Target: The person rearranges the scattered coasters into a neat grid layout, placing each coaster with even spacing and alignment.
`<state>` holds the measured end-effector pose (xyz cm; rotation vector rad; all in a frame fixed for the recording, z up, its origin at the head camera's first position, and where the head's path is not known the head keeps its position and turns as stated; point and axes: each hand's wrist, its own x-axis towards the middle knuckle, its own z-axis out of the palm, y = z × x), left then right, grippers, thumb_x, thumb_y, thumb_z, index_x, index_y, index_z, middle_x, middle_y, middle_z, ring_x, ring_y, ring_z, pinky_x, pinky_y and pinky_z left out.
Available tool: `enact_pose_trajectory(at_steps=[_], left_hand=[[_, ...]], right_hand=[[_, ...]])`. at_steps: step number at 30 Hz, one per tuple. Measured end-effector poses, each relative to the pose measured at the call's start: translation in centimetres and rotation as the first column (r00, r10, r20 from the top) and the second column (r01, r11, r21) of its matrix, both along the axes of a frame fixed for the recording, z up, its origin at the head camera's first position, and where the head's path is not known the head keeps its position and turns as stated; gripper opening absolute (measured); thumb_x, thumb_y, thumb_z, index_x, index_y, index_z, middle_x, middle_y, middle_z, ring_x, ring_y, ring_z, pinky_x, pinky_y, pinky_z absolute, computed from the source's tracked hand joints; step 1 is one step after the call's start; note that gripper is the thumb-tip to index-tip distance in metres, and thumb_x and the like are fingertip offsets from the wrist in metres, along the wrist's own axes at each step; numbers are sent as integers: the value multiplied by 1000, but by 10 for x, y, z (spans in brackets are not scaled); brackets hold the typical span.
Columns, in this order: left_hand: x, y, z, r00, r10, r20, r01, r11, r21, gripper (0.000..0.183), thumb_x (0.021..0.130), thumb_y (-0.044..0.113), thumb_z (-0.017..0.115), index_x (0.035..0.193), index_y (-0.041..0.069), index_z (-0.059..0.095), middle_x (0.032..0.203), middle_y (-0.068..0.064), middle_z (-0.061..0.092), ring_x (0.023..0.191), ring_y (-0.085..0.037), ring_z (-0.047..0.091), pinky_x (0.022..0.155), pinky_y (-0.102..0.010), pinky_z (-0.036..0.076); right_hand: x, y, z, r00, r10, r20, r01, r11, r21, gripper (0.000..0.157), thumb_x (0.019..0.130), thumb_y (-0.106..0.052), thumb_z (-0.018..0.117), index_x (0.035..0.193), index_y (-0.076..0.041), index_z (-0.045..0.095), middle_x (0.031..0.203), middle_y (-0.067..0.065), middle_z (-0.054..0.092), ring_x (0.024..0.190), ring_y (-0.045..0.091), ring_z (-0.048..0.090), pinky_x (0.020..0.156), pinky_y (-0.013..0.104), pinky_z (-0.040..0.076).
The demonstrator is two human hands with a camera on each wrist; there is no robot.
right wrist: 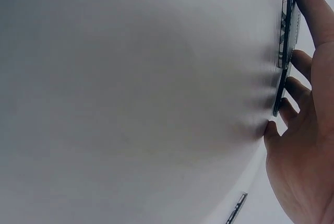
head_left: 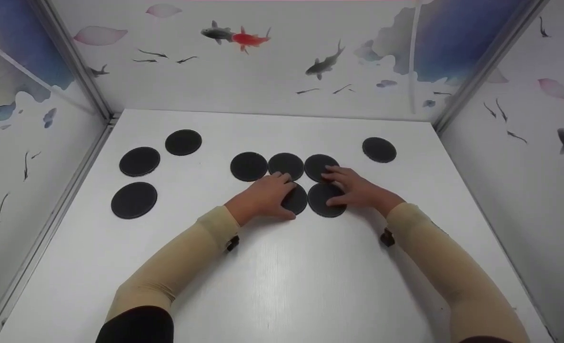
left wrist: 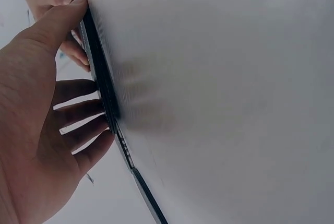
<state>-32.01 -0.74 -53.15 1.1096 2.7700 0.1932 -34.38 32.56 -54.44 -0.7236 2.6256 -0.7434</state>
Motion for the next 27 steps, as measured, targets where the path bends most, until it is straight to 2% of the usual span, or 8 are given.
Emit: enact_pose_trajectory(at_steps=[5, 14, 27], left_hand=[[0, 0, 0, 1000, -6, 0, 6, 1000, -5, 89, 93, 65, 80, 159, 10, 58, 161, -16, 53, 142, -34, 52, 116, -48, 51], [1, -1, -2, 1000, -5, -5, 5, 1000, 17, 87, 92, 65, 81, 157, 11, 60, 151, -11, 56, 134, -29, 54, 111, -45, 53], [-2, -1, -5, 1000, -7, -11, 7, 1000, 10, 88, 92, 66, 80, 158, 11, 59, 156, -12, 54, 136, -30, 53, 113, -46, 52]], right_hand=[[-1, 0, -1, 1000, -1, 7, 1, 1000, -2, 93, 94, -54, 88, 170, -22, 47, 183, 3, 22, 169, 34, 15, 134, 60, 19], [-4, 2, -5, 1000, 15, -17, -15, 1000, -12, 90, 94, -46, 90, 169, -19, 48, 183, 5, 23, 168, 33, 17, 133, 56, 20], [-3, 0, -2, 1000, 20, -22, -20, 1000, 6, 93, 93, -53, 89, 169, -18, 48, 182, 6, 25, 168, 36, 17, 133, 60, 20]])
